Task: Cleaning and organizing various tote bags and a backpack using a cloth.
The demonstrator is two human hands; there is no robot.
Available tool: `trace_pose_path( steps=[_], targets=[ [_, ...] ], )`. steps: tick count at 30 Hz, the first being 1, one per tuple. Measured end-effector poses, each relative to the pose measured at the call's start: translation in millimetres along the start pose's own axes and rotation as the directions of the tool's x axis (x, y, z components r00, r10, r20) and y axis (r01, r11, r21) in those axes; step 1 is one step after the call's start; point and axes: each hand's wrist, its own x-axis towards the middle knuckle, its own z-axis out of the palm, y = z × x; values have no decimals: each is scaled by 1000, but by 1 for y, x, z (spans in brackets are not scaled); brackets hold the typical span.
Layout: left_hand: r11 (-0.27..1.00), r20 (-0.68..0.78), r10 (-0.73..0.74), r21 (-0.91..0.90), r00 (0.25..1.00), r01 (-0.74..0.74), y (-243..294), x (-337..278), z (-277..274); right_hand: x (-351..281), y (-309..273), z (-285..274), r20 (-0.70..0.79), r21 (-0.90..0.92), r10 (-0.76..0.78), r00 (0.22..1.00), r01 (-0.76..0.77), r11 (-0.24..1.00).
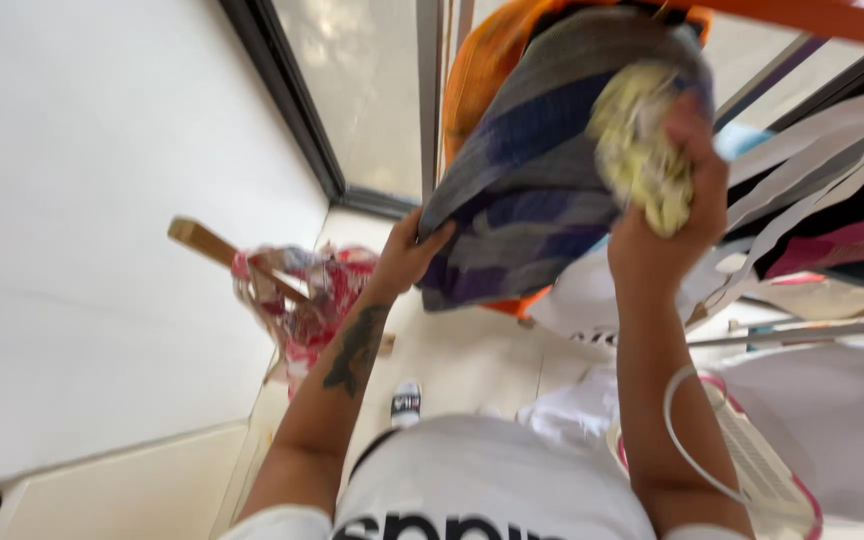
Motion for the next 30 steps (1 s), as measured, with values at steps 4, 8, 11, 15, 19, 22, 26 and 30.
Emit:
trace_pose_path(
  steps=[4,8,11,15,19,22,26,30],
  targets=[
    [997,19,36,-74,999,-35,-19,11,-3,-30,9,54,81,-344,-35,996,60,937],
    [997,39,-3,-71,999,5,-40,-11,-7,-45,-14,58,572,240,-430,699,358,902],
    [982,70,-19,-187,997,32,-16,8,-10,-7,16,37,489,241,-472,733,407,881],
    [959,190,-67,-260,979,116,-21,10,-20,27,72,-13,-30,-237,-139,990,128,963],
    [949,202,-95,-278,975,150,-25,14,-18,25,62,-4,-169,-430,-10,986,-65,900],
    [937,206,-96,-311,974,158,-17,15,-9,2,33,36,-4,-374,-100,995,91,923],
    [928,63,-153,-334,986,165,-8,12,-3,-15,11,58,447,-52,-333,830,395,917],
    [924,56,-142,-350,988,153,-25,20,-11,-10,50,28,287,-297,-338,896,419,858]
  ],
)
